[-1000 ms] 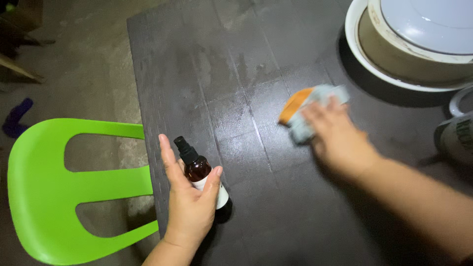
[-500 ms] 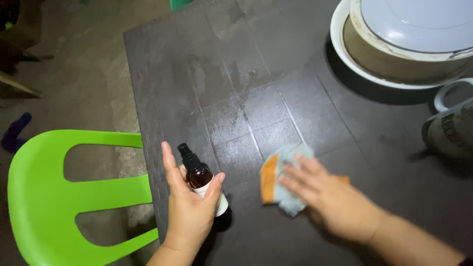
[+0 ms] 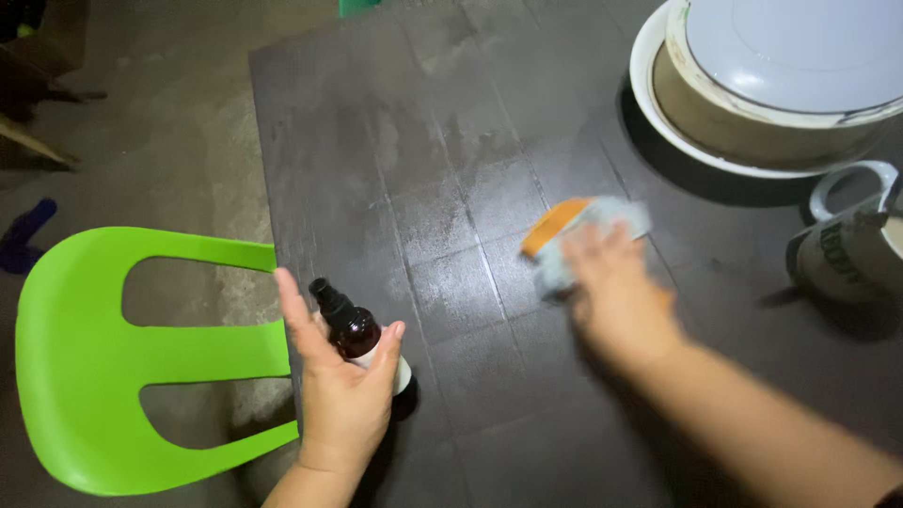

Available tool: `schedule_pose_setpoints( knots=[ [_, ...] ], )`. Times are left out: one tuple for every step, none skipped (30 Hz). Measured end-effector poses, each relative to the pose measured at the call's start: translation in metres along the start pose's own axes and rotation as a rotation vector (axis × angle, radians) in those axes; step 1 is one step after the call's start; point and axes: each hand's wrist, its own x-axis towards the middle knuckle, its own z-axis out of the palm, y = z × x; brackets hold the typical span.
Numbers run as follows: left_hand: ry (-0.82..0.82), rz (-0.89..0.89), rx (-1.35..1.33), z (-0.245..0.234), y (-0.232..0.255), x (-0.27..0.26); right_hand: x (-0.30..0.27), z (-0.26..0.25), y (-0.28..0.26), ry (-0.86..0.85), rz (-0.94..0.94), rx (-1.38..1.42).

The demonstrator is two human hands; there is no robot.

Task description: The person cleans a dark table surface by spraying a liquid from a bottle and wiping with a cloth. They move a mug and a stack of plates aside to access the surface, then continue wiping the entire area.

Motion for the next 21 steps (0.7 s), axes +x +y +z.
schedule_pose_setpoints(
  knots=[
    [0.008, -0.008, -0.021, 0.000, 0.000, 0.000, -0.007, 0.005, -0.014, -0.049, -0.050, 0.015],
    [0.019, 0.034, -0.015, 0.000, -0.001, 0.000, -0.015, 0.010, -0.030, -0.098, -0.100, 0.030],
    [0.027, 0.073, -0.008, -0.001, -0.002, -0.001, -0.024, 0.013, -0.047, -0.088, -0.178, 0.073],
    [0.034, 0.112, 0.000, -0.001, -0.004, -0.001, -0.032, 0.015, -0.063, -0.078, -0.256, 0.116],
    [0.030, 0.092, -0.006, -0.002, -0.006, -0.003, -0.041, 0.015, -0.076, -0.137, -0.311, 0.160],
    [0.027, 0.072, -0.011, -0.003, -0.008, -0.005, -0.052, 0.011, -0.089, -0.196, -0.366, 0.206],
    [0.024, 0.056, -0.019, -0.004, -0.010, -0.006, -0.060, 0.007, -0.096, -0.251, -0.421, 0.247],
    [0.024, 0.051, -0.041, -0.004, -0.011, -0.008, -0.066, 0.002, -0.101, -0.264, -0.497, 0.294],
    [0.021, 0.055, -0.064, -0.003, -0.010, -0.009, -0.071, -0.003, -0.103, -0.267, -0.570, 0.337],
    [0.018, 0.060, -0.087, -0.002, -0.009, -0.010, -0.074, -0.007, -0.102, -0.270, -0.643, 0.379],
    [0.007, 0.041, -0.088, -0.001, -0.008, -0.011, -0.074, -0.010, -0.096, -0.316, -0.684, 0.367],
    [-0.004, 0.021, -0.089, -0.001, -0.008, -0.011, -0.074, -0.014, -0.086, -0.361, -0.724, 0.355],
    [-0.011, -0.009, -0.087, 0.000, -0.008, -0.013, -0.075, -0.017, -0.075, -0.416, -0.767, 0.347],
    [-0.022, -0.023, -0.097, 0.000, -0.009, -0.014, -0.074, -0.020, -0.061, -0.399, -0.733, 0.313],
    [-0.032, -0.041, -0.106, -0.001, -0.010, -0.015, -0.070, -0.022, -0.046, -0.385, -0.701, 0.282],
    [-0.041, -0.060, -0.115, -0.002, -0.011, -0.016, -0.067, -0.024, -0.031, -0.371, -0.669, 0.250],
    [-0.044, -0.038, -0.099, -0.002, -0.012, -0.016, -0.063, -0.028, -0.015, -0.358, -0.578, 0.200],
    [-0.047, -0.016, -0.082, -0.003, -0.012, -0.016, -0.059, -0.031, -0.001, -0.343, -0.488, 0.149],
    [-0.047, 0.009, -0.069, -0.003, -0.012, -0.016, -0.056, -0.035, 0.011, -0.352, -0.403, 0.112],
    [-0.045, -0.010, -0.066, -0.003, -0.011, -0.016, -0.053, -0.040, 0.022, -0.360, -0.318, 0.076],
    [-0.046, -0.024, -0.062, -0.004, -0.010, -0.016, -0.049, -0.045, 0.032, -0.363, -0.230, 0.040]
  ],
)
